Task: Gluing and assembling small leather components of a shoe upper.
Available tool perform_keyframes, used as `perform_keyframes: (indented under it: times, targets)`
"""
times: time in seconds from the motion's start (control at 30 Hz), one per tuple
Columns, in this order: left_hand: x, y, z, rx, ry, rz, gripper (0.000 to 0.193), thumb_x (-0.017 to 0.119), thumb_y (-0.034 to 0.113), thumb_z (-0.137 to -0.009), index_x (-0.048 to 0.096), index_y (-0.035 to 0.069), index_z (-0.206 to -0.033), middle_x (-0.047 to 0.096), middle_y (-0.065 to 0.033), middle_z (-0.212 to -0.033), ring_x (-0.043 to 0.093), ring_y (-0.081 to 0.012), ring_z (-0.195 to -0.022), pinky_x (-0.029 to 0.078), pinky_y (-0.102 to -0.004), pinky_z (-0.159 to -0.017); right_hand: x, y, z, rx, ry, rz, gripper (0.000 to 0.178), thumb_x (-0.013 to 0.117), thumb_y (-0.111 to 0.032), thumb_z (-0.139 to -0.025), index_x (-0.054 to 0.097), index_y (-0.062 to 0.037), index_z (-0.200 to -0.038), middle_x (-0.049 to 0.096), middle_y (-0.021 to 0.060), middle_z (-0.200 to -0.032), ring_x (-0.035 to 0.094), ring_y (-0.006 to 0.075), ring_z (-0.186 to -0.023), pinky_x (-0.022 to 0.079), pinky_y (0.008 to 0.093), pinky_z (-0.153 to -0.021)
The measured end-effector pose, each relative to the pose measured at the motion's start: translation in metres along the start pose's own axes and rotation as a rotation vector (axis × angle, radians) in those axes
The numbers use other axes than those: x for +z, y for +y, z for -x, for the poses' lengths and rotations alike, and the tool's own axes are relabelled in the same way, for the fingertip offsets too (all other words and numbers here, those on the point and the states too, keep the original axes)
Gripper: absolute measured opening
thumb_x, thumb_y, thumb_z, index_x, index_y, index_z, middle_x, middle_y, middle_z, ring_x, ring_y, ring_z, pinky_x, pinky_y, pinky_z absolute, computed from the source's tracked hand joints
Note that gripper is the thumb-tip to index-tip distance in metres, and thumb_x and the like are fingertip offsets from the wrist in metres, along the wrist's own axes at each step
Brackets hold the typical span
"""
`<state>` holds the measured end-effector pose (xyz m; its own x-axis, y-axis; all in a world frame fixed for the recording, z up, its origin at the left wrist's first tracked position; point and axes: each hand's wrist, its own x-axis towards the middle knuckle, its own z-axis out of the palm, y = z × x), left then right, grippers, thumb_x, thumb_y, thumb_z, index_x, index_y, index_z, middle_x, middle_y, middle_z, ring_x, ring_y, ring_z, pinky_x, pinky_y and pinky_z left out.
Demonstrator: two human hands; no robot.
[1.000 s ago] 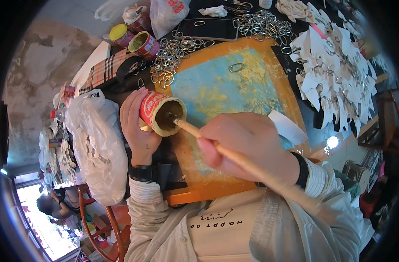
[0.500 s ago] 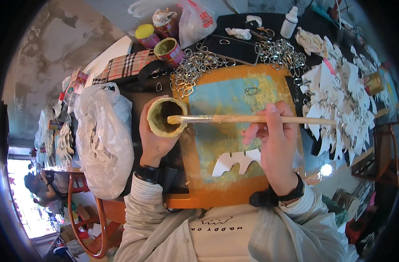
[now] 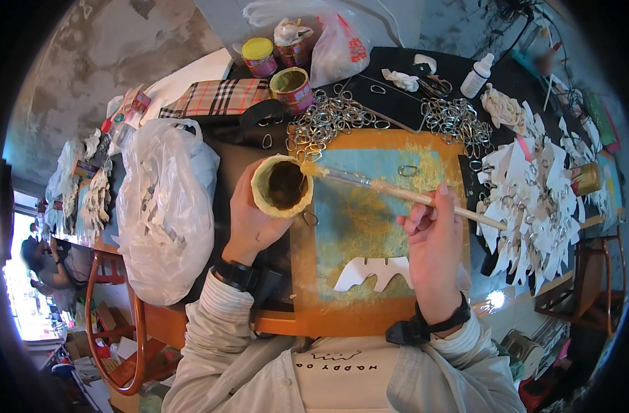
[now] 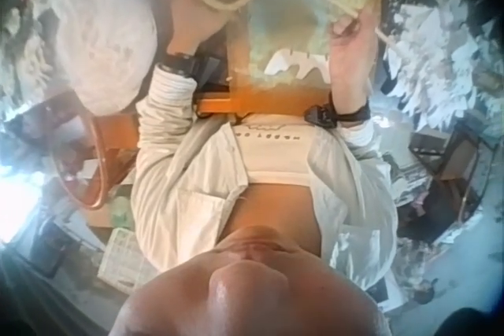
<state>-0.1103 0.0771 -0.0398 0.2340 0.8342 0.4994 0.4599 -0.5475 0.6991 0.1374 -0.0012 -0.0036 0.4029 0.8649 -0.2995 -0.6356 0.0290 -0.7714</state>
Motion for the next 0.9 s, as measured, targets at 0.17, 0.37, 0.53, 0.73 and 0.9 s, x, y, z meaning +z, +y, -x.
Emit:
perform_keyframes:
  times: [0.17,0.37,0.53,0.73,0.9]
  targets:
    - [0.001,0.004,0.000,-0.038,0.034,0.024,0.059,0.079,0.014,-0.064,0.057,0.006,-0.118,0.063,-0.0138,-0.110,0.061,-0.0337,-0.101,0.050,-0.0379,-0.086,-0.003,0.002,0.001,-0.097,-0.003,0.075,0.023,0.051,-0.031,-0.101,0.050,-0.0128,-0.087,0.053,-0.0003,-0.061,0.051,0.0104,-0.056,0.051,0.0323,-0.069]
    - [0.002,0.005,0.003,-0.156,0.029,0.005,0.061,0.081,0.015,-0.066,0.055,0.005,-0.120,0.063,-0.0118,-0.112,0.063,-0.0279,-0.101,0.050,-0.0362,-0.087,-0.020,-0.002,-0.003,-0.221,-0.008,0.064,0.024,0.048,-0.031,-0.102,0.049,-0.0118,-0.088,0.058,0.0014,-0.071,0.054,0.0098,-0.063,0.051,0.0329,-0.074]
    - [0.007,-0.008,0.001,-0.352,0.032,0.330,0.058,0.083,0.008,-0.070,0.053,0.000,-0.119,0.063,-0.0101,-0.115,0.062,-0.0153,-0.101,0.050,-0.0300,-0.087,-0.037,-0.031,-0.001,-0.219,0.059,-0.130,0.028,0.042,-0.034,-0.102,0.054,-0.0085,-0.108,0.055,0.0007,-0.081,0.053,0.0106,-0.073,0.048,0.0330,-0.083]
    - [-0.026,0.045,0.012,-0.011,0.028,-0.509,0.040,0.078,0.016,-0.078,0.057,-0.002,-0.107,0.063,-0.0116,-0.085,0.059,-0.0207,-0.068,0.048,-0.0310,-0.065,-0.079,-0.042,0.033,-0.363,-0.045,0.161,0.037,0.045,-0.037,-0.101,0.048,-0.0029,-0.114,0.054,0.0025,-0.079,0.052,0.0140,-0.072,0.046,0.0308,-0.077]
    - [-0.009,0.103,0.035,-0.541,-0.549,0.091,0.022,0.073,0.018,-0.083,0.065,-0.001,-0.092,0.066,-0.0130,-0.076,0.061,-0.0206,-0.062,0.049,-0.0298,-0.060,-0.108,-0.029,0.066,-0.373,-0.206,0.523,0.032,0.048,-0.033,-0.100,0.044,-0.0021,-0.110,0.059,0.0091,-0.079,0.061,0.0175,-0.067,0.051,0.0312,-0.067]
